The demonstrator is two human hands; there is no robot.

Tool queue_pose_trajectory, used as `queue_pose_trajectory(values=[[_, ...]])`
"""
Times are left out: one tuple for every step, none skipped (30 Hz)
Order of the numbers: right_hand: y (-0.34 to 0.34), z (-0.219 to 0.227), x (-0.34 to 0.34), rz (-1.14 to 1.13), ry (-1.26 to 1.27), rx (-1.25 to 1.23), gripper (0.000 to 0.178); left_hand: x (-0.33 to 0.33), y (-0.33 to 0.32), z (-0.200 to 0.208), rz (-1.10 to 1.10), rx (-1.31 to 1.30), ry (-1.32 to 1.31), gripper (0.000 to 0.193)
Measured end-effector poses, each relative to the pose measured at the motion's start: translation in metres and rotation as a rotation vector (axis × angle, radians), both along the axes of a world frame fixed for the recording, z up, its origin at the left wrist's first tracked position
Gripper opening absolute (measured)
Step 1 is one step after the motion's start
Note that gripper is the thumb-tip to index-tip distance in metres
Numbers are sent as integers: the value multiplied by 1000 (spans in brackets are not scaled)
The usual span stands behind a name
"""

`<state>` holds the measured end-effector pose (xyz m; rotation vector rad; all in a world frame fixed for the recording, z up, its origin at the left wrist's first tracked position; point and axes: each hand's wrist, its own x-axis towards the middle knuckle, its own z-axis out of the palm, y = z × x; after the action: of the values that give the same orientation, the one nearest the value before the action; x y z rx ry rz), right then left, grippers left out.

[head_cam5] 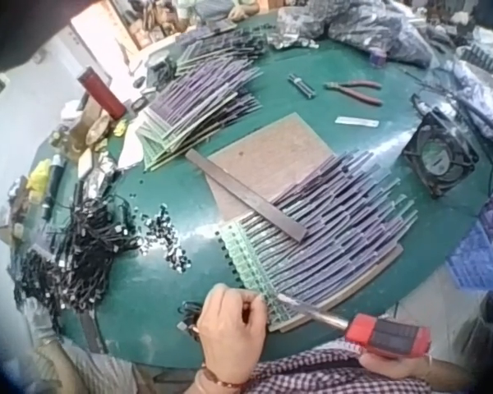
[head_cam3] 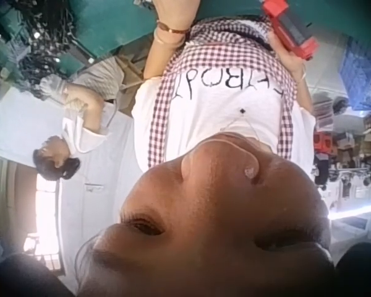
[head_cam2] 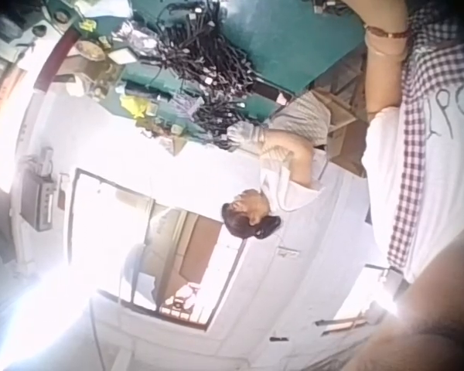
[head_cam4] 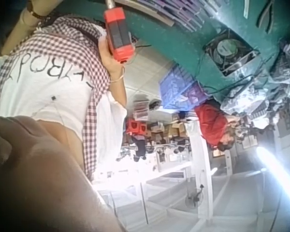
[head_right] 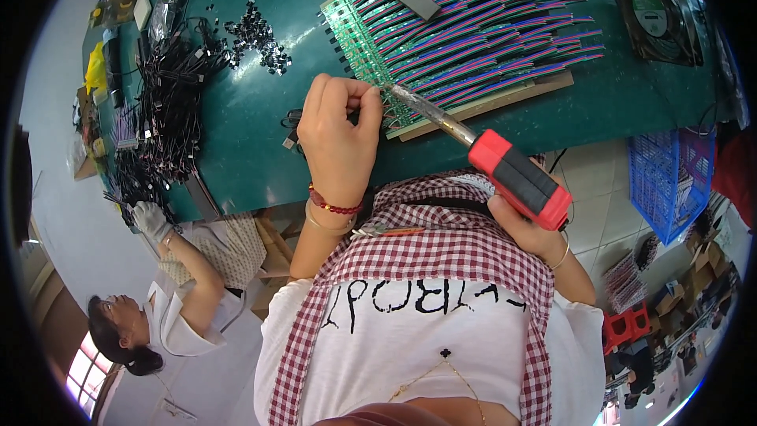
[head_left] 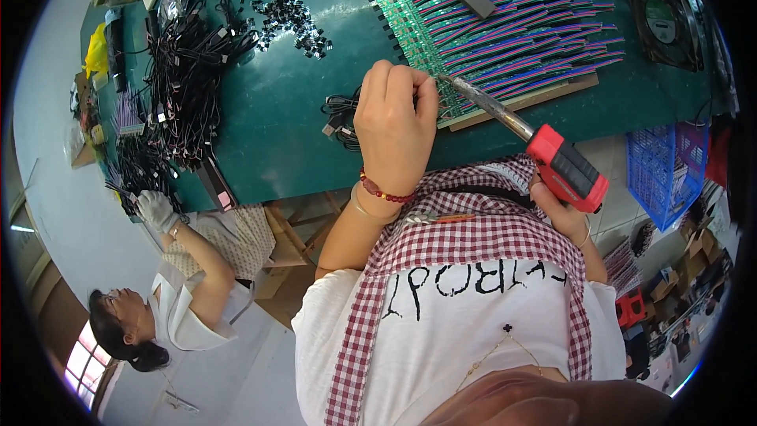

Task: The person fastens an apron buckle around their waist, then solders wires to circuit boards using a soldering gun.

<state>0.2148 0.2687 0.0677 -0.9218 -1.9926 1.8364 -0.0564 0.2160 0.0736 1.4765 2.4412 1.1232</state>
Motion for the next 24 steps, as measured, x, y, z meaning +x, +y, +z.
queue_pose_trajectory(values=[[0,0,0,8,-6,5,26,0,0,0,2,-2,0,12],[0,0,1,16,-12,10,25,1,0,0,3,-2,-1,12],[-1,0,1,14,-1,27,27,1,-1,1,-1,-13,-36,14],[-3,0,1,-5,1,50,28,2,-1,0,-6,-26,-74,15],[-5,0,1,16,11,45,29,1,-1,0,0,-24,-70,15],[-9,1,1,-61,5,-18,33,1,-1,0,-5,-20,-64,15],[-10,2,1,-137,56,-56,37,1,-1,0,-13,-17,-59,15],[-11,3,1,-138,0,-82,37,1,-1,0,-10,-17,-58,15],[-11,4,1,-177,24,-127,41,1,-1,0,-9,-16,-55,15],[-11,5,1,-217,48,-171,44,1,-1,0,-11,-16,-52,15],[-10,6,1,-218,49,-169,44,1,-1,0,-11,-12,-52,15],[-9,7,1,-216,55,-194,45,1,-1,0,-7,-17,-53,15],[-9,7,1,-213,62,-221,45,1,-1,0,-5,-26,-56,15],[-9,7,1,-214,62,-221,45,1,-1,0,-4,-24,-54,15],[-9,6,2,-209,60,-228,44,1,-1,0,-5,-19,-49,15],[-9,6,2,-211,73,-222,44,1,-1,-1,-7,-17,-46,15],[-10,4,3,-206,58,-234,44,1,-1,0,-8,-15,-44,15],[-10,3,4,-185,31,-202,43,1,0,0,-3,-19,-42,15],[-10,2,5,-180,30,-164,43,1,0,0,-1,-28,-43,15],[-11,0,5,-166,3,-169,43,1,0,0,-1,-23,-41,15],[-11,-1,6,-147,-5,-157,43,1,0,1,-5,-25,-41,15],[-12,-2,7,-127,-13,-146,43,0,0,2,-12,-30,-42,15],[-12,-2,8,-128,-12,-146,43,-1,1,3,-10,-29,-40,15],[-12,-2,9,-171,-6,-198,35,-2,1,4,-26,-48,-8,12]])
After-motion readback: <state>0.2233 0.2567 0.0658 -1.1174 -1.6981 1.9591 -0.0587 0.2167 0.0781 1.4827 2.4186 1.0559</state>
